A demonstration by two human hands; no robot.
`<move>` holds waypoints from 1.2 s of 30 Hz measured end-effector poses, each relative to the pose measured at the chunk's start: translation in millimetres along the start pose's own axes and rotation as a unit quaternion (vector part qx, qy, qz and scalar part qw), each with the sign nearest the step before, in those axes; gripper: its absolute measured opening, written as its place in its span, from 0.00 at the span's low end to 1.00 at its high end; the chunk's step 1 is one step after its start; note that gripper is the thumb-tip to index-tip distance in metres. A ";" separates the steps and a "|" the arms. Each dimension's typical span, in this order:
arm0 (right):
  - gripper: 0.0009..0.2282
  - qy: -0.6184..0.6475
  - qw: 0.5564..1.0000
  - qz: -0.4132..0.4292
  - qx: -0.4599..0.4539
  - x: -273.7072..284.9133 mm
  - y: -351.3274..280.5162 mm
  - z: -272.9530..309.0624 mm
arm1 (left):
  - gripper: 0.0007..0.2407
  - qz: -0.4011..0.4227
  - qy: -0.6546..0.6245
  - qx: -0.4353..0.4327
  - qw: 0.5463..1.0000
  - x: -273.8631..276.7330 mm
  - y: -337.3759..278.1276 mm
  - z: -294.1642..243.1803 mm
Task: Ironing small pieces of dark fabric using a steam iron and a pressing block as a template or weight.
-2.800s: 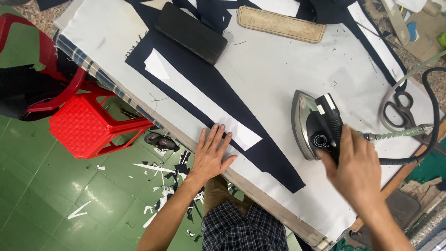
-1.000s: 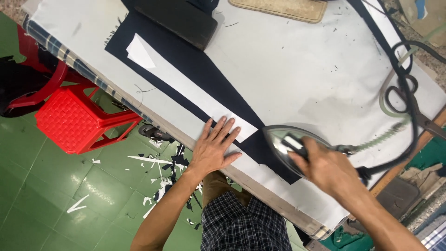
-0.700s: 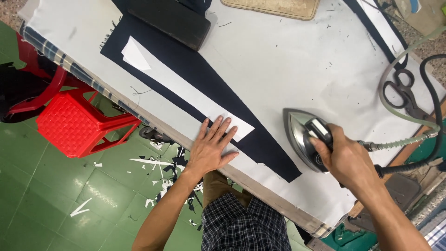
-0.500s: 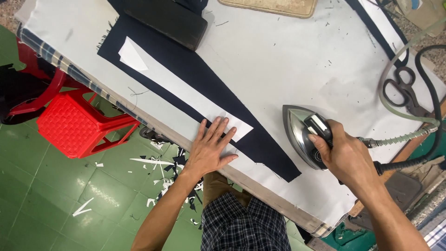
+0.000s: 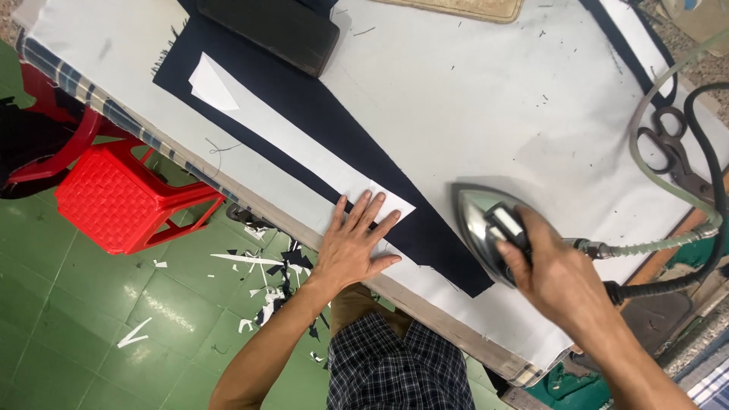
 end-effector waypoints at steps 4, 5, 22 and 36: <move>0.26 -0.087 0.991 -0.053 0.088 -19.6 7.9 2.5 | 0.34 0.011 -0.013 0.002 1.000 0.8 0.9 -0.2; 0.25 -0.111 0.983 -0.079 0.124 -23.9 8.2 4.1 | 0.34 0.014 -0.015 0.002 1.000 1.1 0.9 -0.2; 0.21 -0.221 0.967 -0.094 0.088 -45.1 21.4 13.0 | 0.29 -0.105 -0.050 0.013 0.993 2.1 1.2 -1.9; 0.19 -0.212 0.972 -0.062 0.080 -40.2 19.5 19.5 | 0.29 -0.182 -0.023 0.030 0.983 21.7 0.8 18.6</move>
Point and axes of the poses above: each hand's wrist, its own y-axis towards the middle knuckle, its own x-axis out of the back of the hand, z = x × y, the point moved 3 cm from there along y, towards the middle knuckle, and after that the axes turned 15 degrees about z, right-handed, at the moved point
